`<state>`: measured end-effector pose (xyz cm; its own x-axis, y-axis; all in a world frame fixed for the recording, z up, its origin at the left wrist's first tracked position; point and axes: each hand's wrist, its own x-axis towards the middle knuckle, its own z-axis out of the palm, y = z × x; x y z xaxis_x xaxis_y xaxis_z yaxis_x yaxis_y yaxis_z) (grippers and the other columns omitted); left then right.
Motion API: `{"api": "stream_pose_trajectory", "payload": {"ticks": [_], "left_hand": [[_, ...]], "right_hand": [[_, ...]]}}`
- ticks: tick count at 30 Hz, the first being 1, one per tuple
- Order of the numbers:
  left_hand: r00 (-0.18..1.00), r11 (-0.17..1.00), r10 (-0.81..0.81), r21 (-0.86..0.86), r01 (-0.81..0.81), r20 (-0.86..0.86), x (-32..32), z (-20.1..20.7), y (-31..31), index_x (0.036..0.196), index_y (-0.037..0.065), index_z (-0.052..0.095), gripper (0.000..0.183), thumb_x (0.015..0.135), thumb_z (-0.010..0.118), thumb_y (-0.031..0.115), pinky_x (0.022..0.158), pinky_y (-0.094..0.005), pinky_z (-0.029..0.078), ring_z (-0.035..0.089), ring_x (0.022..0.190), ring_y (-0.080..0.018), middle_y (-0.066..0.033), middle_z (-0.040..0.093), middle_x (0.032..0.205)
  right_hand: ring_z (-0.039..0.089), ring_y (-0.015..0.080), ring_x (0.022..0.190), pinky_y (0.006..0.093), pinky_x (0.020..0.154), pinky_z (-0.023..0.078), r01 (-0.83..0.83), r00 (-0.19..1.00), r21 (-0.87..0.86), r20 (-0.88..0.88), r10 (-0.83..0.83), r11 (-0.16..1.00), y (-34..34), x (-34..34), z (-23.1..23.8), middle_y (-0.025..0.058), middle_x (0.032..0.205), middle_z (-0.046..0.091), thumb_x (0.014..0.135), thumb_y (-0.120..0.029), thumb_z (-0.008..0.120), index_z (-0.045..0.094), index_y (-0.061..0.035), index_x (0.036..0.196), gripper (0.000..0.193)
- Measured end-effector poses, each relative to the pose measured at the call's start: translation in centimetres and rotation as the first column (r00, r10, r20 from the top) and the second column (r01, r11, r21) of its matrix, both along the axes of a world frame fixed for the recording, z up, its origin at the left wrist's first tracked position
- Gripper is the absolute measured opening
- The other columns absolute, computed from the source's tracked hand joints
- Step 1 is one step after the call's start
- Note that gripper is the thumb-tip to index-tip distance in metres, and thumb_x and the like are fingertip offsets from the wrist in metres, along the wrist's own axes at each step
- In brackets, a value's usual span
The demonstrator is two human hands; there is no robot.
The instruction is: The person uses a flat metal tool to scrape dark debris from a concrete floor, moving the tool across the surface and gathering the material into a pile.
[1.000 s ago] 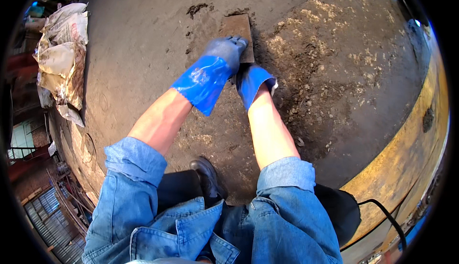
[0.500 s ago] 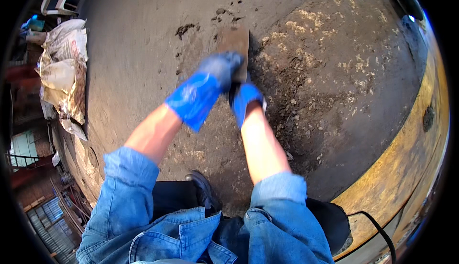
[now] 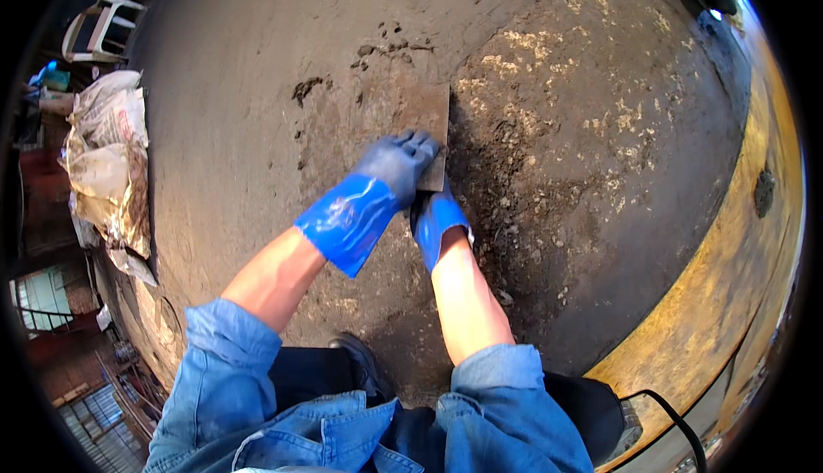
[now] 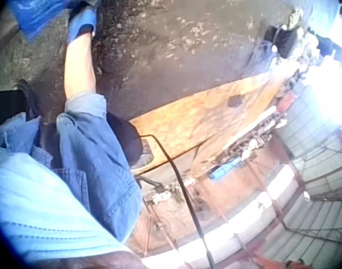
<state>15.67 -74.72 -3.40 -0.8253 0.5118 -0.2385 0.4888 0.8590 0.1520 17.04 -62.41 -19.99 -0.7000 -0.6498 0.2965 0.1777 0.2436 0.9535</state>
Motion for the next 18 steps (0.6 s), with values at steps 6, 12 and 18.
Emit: {"api": "stream_pose_trajectory", "payload": {"ticks": [6, 12, 18], "left_hand": [[0.965, 0.981, 0.152, -0.149, -0.122, 0.211, -6.9, 5.3, -0.6, 0.134, 0.014, 0.062, 0.051, 0.084, 0.068, 0.008, 0.1, -0.0391, 0.053, 0.069, 0.11, -0.0313, -0.0111, 0.066, 0.131], [0.994, 0.992, 0.096, 0.076, -0.099, 0.05, -0.6, 1.8, 0.2, 0.132, 0.012, 0.062, 0.053, 0.08, 0.069, 0.007, 0.106, -0.0406, 0.049, 0.061, 0.125, -0.0326, -0.0137, 0.063, 0.135], [0.972, 0.978, 0.168, 0.153, -0.143, -0.164, 14.0, -1.6, -3.1, 0.132, 0.008, 0.059, 0.051, 0.081, 0.066, 0.009, 0.111, -0.045, 0.043, 0.055, 0.132, -0.0358, -0.0171, 0.057, 0.142]], "right_hand": [[0.052, 0.0175, 0.125, 0.0301, 0.109, 0.039, 0.228, 0.922, 0.97, -0.243, 0.302, 0.085, -3.4, -2.5, 10.3, 0.01, 0.141, 0.056, 0.108, -0.043, 0.037, 0.051, -0.0131, 0.141, 0.046], [0.046, 0.022, 0.136, 0.0311, 0.115, 0.036, 0.362, 0.859, 0.847, -0.14, 0.493, -0.389, -1.5, 2.4, 11.5, 0.0107, 0.152, 0.049, 0.109, -0.043, 0.037, 0.048, -0.0102, 0.146, 0.051], [0.051, 0.0221, 0.13, 0.0361, 0.111, 0.042, 0.166, 0.89, 0.929, 0.002, 0.455, -0.33, -4.3, 14.0, 13.7, 0.0077, 0.146, 0.053, 0.103, -0.051, 0.051, 0.045, -0.0145, 0.149, 0.059]]}}
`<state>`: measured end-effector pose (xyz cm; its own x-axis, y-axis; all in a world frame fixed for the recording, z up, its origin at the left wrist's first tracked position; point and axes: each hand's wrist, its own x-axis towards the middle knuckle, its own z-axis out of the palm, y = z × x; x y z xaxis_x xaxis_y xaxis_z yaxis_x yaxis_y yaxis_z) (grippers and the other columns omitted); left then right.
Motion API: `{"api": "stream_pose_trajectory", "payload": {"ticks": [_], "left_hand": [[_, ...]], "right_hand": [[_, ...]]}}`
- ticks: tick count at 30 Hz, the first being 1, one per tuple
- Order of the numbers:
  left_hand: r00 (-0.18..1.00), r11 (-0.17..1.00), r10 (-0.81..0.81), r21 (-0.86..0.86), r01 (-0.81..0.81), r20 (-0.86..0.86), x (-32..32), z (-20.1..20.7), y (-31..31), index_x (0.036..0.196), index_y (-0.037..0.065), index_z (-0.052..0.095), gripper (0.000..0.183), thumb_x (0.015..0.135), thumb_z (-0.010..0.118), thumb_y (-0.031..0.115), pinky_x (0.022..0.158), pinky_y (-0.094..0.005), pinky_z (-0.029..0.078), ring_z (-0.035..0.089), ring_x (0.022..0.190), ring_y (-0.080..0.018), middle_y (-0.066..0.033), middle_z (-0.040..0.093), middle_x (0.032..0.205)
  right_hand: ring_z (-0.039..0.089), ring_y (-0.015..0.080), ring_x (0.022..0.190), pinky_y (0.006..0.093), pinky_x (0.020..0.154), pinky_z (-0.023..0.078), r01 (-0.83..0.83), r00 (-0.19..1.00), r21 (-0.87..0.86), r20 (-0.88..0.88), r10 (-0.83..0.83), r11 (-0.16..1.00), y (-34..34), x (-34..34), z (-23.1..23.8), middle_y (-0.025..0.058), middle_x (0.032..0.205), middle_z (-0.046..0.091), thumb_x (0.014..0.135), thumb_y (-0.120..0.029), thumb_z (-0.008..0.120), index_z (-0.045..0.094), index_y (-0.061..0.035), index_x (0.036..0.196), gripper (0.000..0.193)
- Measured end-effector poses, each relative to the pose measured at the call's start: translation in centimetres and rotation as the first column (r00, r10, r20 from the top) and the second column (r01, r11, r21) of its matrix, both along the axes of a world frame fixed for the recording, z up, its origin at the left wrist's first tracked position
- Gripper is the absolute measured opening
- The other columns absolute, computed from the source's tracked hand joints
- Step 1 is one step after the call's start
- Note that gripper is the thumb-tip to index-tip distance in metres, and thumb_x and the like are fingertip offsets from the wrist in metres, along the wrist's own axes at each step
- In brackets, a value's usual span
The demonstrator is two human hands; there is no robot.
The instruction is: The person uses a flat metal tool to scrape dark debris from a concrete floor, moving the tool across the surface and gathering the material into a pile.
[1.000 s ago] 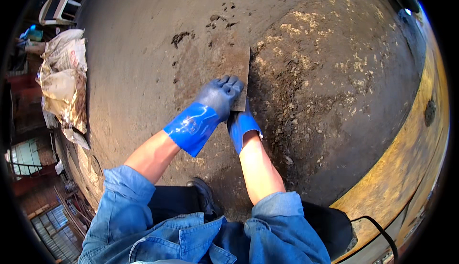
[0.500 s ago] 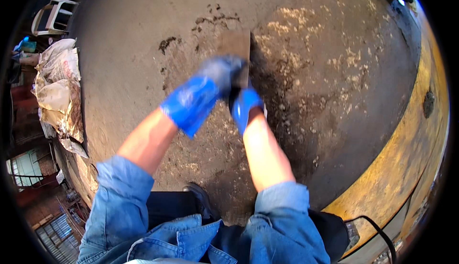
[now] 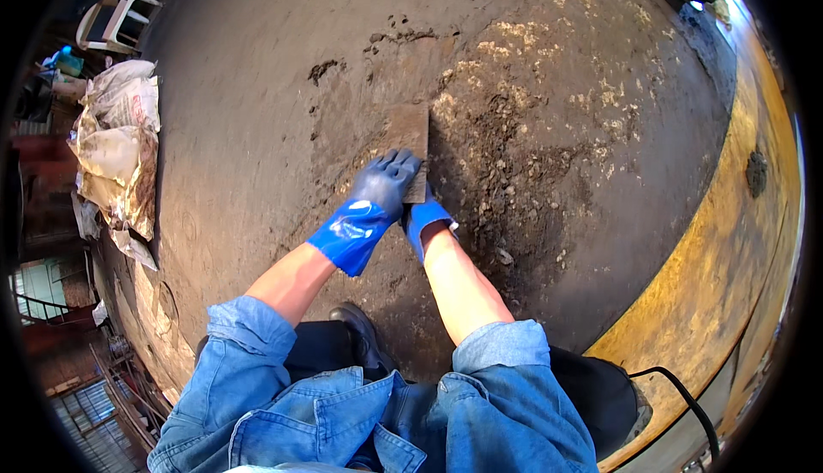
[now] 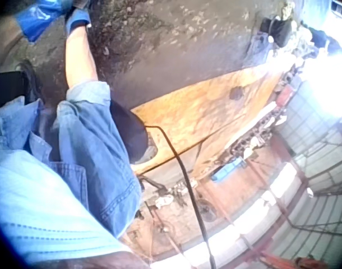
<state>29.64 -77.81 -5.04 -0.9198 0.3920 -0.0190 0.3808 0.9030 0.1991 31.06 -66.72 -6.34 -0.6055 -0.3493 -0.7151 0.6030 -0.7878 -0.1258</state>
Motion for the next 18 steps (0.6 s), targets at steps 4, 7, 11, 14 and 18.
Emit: {"api": "stream_pose_trajectory", "payload": {"ticks": [4, 7, 11, 14, 18], "left_hand": [[0.997, 0.996, 0.073, -0.047, -0.072, 0.018, 5.6, 0.5, -2.1, 0.134, 0.01, 0.058, 0.052, 0.082, 0.066, 0.012, 0.111, -0.0478, 0.042, 0.054, 0.133, -0.0358, -0.0166, 0.056, 0.144], [0.992, 0.99, 0.12, -0.075, -0.121, -0.027, 7.2, 1.3, -2.9, 0.135, 0.012, 0.057, 0.054, 0.082, 0.067, 0.014, 0.11, -0.0495, 0.042, 0.055, 0.133, -0.0359, -0.016, 0.056, 0.145], [0.973, 0.988, 0.153, 0.009, -0.154, -0.17, 4.7, 1.6, -3.2, 0.129, 0.014, 0.062, 0.049, 0.08, 0.069, 0.016, 0.106, -0.0488, 0.045, 0.059, 0.127, -0.0377, -0.0153, 0.061, 0.138], [0.977, 0.991, 0.136, 0.041, -0.131, -0.165, 0.7, 1.6, -1.3, 0.129, 0.012, 0.063, 0.042, 0.088, 0.058, 0.014, 0.107, -0.0502, 0.044, 0.058, 0.129, -0.0374, -0.0159, 0.061, 0.14], [0.983, 0.995, 0.093, -0.005, -0.095, -0.16, -5.5, 0.9, 0.6, 0.128, 0.011, 0.064, 0.039, 0.089, 0.056, 0.013, 0.106, -0.0479, 0.046, 0.059, 0.128, -0.035, -0.0142, 0.061, 0.139]], "right_hand": [[0.051, 0.022, 0.13, 0.0362, 0.11, 0.042, -0.074, 0.997, -0.044, -0.022, 0.073, 0.996, -1.9, 4.7, -1.0, 0.0075, 0.146, 0.053, 0.103, -0.051, 0.051, 0.045, -0.0148, 0.149, 0.059], [0.051, 0.022, 0.13, 0.0363, 0.11, 0.042, -0.086, 0.995, -0.042, -0.053, 0.084, 0.995, -2.8, 6.4, -1.7, 0.0073, 0.146, 0.053, 0.104, -0.05, 0.051, 0.045, -0.015, 0.149, 0.058], [0.051, 0.022, 0.129, 0.0364, 0.109, 0.042, -0.079, 0.989, -0.014, -0.128, 0.076, 0.997, -3.0, 4.6, -3.3, 0.0071, 0.146, 0.053, 0.104, -0.05, 0.051, 0.044, -0.0152, 0.149, 0.058], [0.051, 0.022, 0.129, 0.0365, 0.109, 0.042, -0.044, 0.981, 0.022, -0.188, 0.047, 0.999, -1.8, 0.9, -3.8, 0.007, 0.146, 0.053, 0.104, -0.05, 0.051, 0.044, -0.0154, 0.149, 0.057], [0.047, 0.023, 0.134, 0.0354, 0.113, 0.038, -0.051, 0.971, 0.039, -0.23, 0.058, 0.998, -0.4, -5.4, -4.8, 0.0092, 0.151, 0.048, 0.106, -0.044, 0.044, 0.042, -0.0137, 0.151, 0.054]]}}
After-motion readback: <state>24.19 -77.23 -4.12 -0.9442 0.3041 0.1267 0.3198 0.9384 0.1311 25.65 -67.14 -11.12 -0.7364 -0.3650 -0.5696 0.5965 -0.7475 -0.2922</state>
